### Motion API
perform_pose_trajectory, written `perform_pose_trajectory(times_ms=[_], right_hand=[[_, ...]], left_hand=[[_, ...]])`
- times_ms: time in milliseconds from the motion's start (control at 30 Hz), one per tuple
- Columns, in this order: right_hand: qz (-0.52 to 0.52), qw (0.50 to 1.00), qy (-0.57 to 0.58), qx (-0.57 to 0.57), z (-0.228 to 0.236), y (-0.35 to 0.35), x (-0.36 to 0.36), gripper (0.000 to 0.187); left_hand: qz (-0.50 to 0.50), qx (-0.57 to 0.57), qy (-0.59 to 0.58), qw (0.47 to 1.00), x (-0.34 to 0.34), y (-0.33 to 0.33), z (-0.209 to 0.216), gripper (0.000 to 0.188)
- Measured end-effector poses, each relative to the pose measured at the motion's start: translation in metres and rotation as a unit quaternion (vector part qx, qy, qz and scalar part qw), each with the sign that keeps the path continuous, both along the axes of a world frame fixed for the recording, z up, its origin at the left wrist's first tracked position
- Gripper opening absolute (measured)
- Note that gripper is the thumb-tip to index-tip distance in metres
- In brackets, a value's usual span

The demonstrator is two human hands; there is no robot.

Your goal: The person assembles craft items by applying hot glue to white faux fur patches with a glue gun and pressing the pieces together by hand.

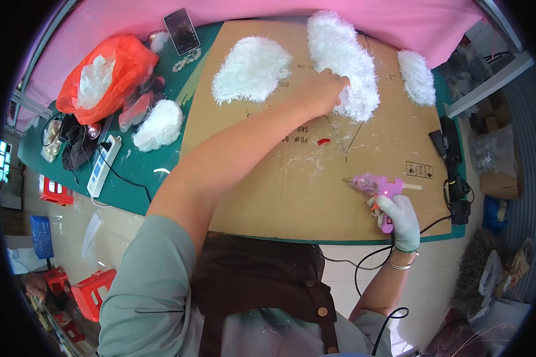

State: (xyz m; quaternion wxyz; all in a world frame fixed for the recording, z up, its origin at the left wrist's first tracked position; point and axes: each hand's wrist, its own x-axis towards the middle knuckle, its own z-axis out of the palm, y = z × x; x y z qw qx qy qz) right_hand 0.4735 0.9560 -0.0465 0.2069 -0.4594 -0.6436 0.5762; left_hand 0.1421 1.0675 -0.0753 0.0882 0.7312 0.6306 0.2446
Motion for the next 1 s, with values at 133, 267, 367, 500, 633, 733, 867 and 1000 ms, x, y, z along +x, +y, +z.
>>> perform_pose_trajectory(times_ms=[133,267,367,500,633,733,867,1000], right_hand=[[-0.085,0.967,-0.230,0.077,0.006,0.009,-0.012,0.043],[-0.081,0.855,-0.372,0.351,-0.005,0.007,-0.029,0.034],[-0.069,0.843,-0.365,0.389,-0.009,0.003,-0.030,0.036],[-0.155,0.818,-0.329,0.446,-0.016,-0.012,-0.017,0.038],[-0.127,0.872,-0.232,0.411,-0.019,-0.023,-0.037,0.030],[-0.021,0.886,-0.172,0.431,-0.012,-0.040,-0.074,0.027],[0.068,0.908,-0.143,0.387,0.000,-0.070,-0.127,0.026],[0.146,0.895,-0.152,0.394,-0.001,-0.090,-0.170,0.024]], left_hand=[[0.017,0.142,0.036,0.989,0.006,0.016,-0.016,0.047],[0.095,0.158,0.006,0.983,0.017,0.002,-0.017,0.055],[0.088,0.195,-0.005,0.977,0.013,-0.013,-0.020,0.058],[0.078,0.234,-0.003,0.969,0.011,-0.067,-0.001,0.051],[-0.012,0.071,-0.106,0.992,-0.004,-0.163,0.019,0.025],[0.038,0.140,-0.124,0.982,-0.051,-0.237,-0.021,0.019],[0.279,0.121,-0.065,0.950,-0.138,-0.320,-0.019,0.030],[0.381,0.042,-0.018,0.924,-0.172,-0.351,-0.026,0.041]])
